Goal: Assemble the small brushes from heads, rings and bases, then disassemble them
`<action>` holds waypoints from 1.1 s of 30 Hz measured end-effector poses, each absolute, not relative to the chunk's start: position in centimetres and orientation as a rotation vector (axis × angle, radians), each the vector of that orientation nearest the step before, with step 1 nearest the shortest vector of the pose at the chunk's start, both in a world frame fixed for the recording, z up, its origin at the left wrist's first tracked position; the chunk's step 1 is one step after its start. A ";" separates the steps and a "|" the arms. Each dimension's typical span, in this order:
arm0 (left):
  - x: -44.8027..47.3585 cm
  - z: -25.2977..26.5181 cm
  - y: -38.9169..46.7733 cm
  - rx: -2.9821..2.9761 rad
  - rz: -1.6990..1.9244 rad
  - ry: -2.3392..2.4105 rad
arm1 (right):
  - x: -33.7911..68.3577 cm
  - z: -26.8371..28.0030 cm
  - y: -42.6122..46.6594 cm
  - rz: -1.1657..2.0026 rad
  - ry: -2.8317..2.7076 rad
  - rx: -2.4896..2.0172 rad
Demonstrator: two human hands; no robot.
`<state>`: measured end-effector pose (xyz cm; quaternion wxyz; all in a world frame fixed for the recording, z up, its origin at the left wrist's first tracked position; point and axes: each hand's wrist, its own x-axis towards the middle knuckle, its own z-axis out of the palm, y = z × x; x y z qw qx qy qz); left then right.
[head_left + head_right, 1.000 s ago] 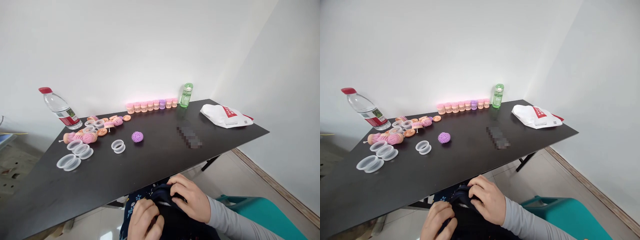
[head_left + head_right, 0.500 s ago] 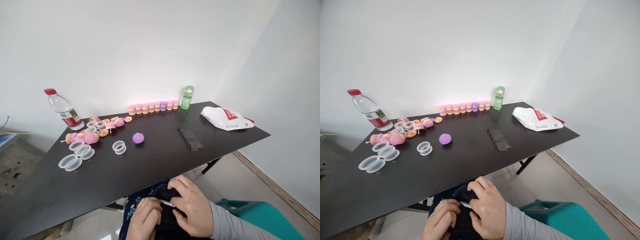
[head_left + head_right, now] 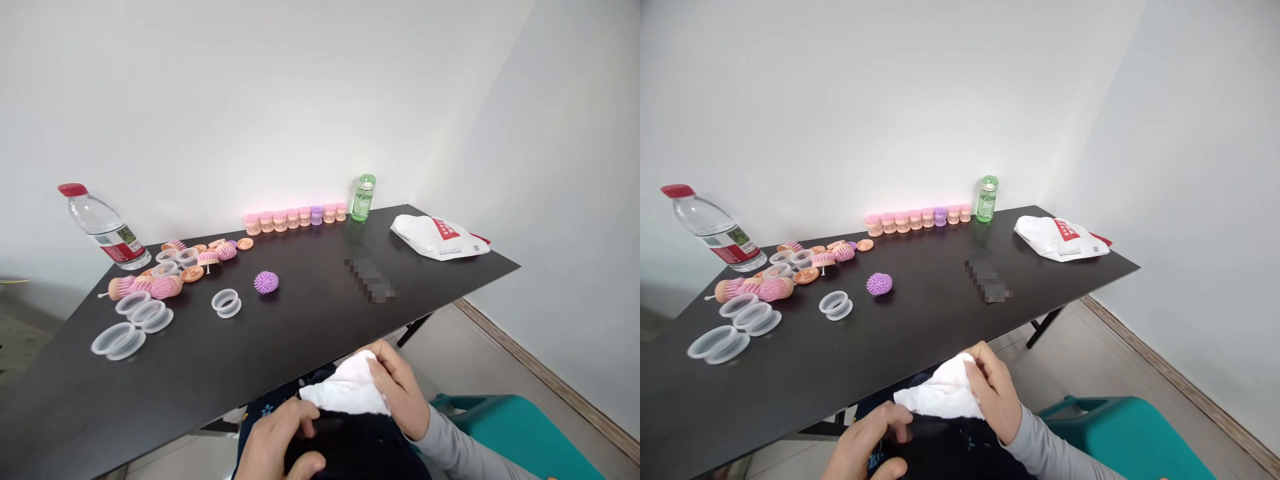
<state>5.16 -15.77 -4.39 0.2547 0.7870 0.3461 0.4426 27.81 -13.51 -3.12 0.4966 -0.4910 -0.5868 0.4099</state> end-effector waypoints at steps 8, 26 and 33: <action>5.5 -2.9 -14.6 2.469 1.381 1.087 | 26.3 -4.9 -14.0 0.838 -1.453 -1.254; 7.0 -3.4 -13.1 2.065 1.542 1.216 | 27.4 -3.4 -14.0 0.945 -1.472 -1.008; 8.6 -4.8 -13.3 1.742 1.384 1.038 | 27.4 -3.4 -13.6 0.988 -1.557 -1.079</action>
